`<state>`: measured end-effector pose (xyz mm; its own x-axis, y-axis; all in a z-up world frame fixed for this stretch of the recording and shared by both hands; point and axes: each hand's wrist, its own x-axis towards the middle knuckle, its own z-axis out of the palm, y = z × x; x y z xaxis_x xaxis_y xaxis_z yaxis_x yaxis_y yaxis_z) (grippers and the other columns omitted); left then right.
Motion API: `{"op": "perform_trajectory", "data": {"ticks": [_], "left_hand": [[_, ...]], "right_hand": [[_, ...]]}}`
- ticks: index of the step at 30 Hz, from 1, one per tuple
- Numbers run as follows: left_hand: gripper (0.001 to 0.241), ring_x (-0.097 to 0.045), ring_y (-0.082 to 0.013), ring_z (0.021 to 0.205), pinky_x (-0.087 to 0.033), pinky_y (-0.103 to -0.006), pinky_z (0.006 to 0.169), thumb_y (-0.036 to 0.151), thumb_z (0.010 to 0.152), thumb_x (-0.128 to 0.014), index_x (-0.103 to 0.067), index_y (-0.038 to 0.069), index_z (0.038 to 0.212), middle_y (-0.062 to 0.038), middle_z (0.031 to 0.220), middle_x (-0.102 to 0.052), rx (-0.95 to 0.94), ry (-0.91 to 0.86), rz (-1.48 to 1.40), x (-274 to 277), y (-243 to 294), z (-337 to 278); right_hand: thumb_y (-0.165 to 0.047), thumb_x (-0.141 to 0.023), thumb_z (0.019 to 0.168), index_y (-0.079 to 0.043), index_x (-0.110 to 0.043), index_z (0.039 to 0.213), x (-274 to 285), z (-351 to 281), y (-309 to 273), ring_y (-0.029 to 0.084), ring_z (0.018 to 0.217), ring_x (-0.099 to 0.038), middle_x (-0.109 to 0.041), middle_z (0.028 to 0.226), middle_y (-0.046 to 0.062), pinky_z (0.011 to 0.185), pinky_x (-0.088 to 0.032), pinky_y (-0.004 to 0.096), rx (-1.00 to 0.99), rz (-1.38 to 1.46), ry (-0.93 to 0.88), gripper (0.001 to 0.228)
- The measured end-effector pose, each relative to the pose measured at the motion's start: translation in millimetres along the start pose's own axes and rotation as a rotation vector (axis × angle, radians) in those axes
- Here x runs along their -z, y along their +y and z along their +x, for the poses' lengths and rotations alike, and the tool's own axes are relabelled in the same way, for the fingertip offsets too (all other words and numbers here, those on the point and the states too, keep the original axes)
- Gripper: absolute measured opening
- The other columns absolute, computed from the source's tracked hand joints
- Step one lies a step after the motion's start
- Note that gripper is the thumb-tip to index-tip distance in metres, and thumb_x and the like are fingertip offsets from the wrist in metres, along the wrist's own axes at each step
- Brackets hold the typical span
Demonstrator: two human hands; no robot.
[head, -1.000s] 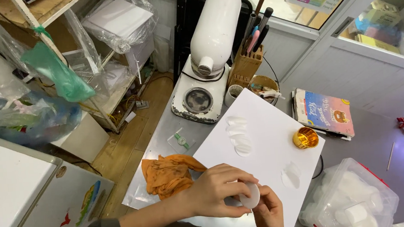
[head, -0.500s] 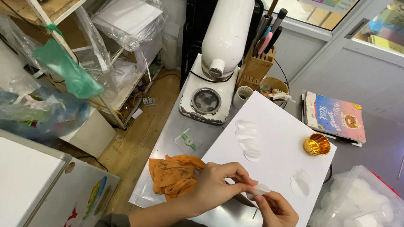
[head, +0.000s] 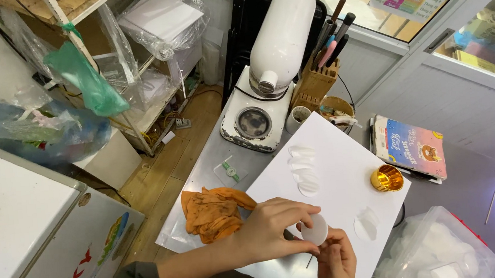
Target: The person pinches and shapes small pieces of white fondant into petal-like forms by hand, placing each finished piece onto a white board in rows. They take new pieces from a plastic container and, near the end, use a thin stick to refine a piece.
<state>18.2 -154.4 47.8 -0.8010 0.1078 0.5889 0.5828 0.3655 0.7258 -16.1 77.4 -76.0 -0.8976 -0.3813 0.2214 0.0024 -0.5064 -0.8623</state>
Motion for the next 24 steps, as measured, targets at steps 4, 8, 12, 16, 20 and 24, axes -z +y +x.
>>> {"op": "perform_trajectory", "data": {"ticks": [4, 8, 12, 16, 20, 24], "left_hand": [[0.052, -0.074, -0.0265, 0.092, -0.057, -0.0392, 0.090, 0.028, 0.078, -0.088, -0.069, 0.002, 0.119, -0.006, 0.096, -0.075, -0.059, -0.008, 0.057, -4.8, 2.1, -1.2], [0.037, -0.073, -0.0256, 0.089, -0.057, -0.0386, 0.088, 0.027, 0.081, -0.088, -0.066, 0.007, 0.103, -0.008, 0.093, -0.074, 0.003, -0.038, 0.050, -19.1, -10.2, -5.4], [0.042, -0.074, -0.0182, 0.099, -0.058, -0.0354, 0.088, 0.023, 0.080, -0.087, -0.063, 0.003, 0.108, -0.007, 0.100, -0.075, 0.248, -0.031, -0.376, -14.4, -8.3, 5.0], [0.044, -0.068, -0.0088, 0.100, -0.054, -0.0275, 0.093, 0.020, 0.087, -0.082, -0.065, 0.006, 0.125, -0.004, 0.108, -0.074, 0.422, -0.066, -0.823, -30.3, -26.7, -4.5], [0.031, -0.066, -0.0114, 0.086, -0.053, -0.0287, 0.078, 0.016, 0.092, -0.084, -0.067, 0.000, 0.112, -0.006, 0.099, -0.072, 0.596, 0.000, -1.188, -50.5, -46.7, -20.2], [0.019, -0.069, -0.0112, 0.103, -0.054, -0.0276, 0.098, 0.012, 0.094, -0.083, -0.070, 0.000, 0.103, -0.007, 0.108, -0.076, 0.352, 0.000, -0.896, -40.6, -50.0, -15.2]], "right_hand": [[-0.040, -0.052, 0.104, 0.007, -0.055, 0.117, -7.9, 4.9, -11.5, 0.036, 0.127, -0.060, -0.050, 0.148, 0.026, 0.100, -0.054, 0.059, -0.067, 0.014, -0.004, 0.050], [-0.039, -0.059, 0.099, 0.006, -0.056, 0.124, 8.3, 2.3, -4.1, 0.039, 0.121, -0.063, -0.050, 0.146, 0.023, 0.094, -0.054, 0.056, -0.149, 0.029, 0.025, 0.052], [-0.020, -0.074, 0.094, 0.005, -0.055, 0.123, 11.2, 1.7, 2.2, 0.036, 0.122, -0.064, -0.056, 0.141, 0.027, 0.094, -0.059, 0.053, -0.037, -0.051, -0.001, 0.043], [0.000, -0.077, 0.082, 0.006, -0.057, 0.121, -11.5, -1.2, 6.5, 0.033, 0.107, -0.071, -0.060, 0.137, 0.023, 0.089, -0.062, 0.045, 0.005, -0.169, 0.080, 0.045], [0.010, -0.073, 0.083, 0.007, -0.062, 0.119, -31.3, 0.8, 9.4, 0.023, 0.093, -0.074, -0.071, 0.112, 0.024, 0.082, -0.061, 0.034, 0.001, -0.368, 0.318, 0.038], [0.007, -0.072, 0.092, 0.009, -0.069, 0.108, -37.1, 4.5, 4.0, 0.022, 0.083, -0.076, -0.075, 0.096, 0.024, 0.078, -0.061, 0.030, 0.050, -0.430, 0.416, 0.016]]}}
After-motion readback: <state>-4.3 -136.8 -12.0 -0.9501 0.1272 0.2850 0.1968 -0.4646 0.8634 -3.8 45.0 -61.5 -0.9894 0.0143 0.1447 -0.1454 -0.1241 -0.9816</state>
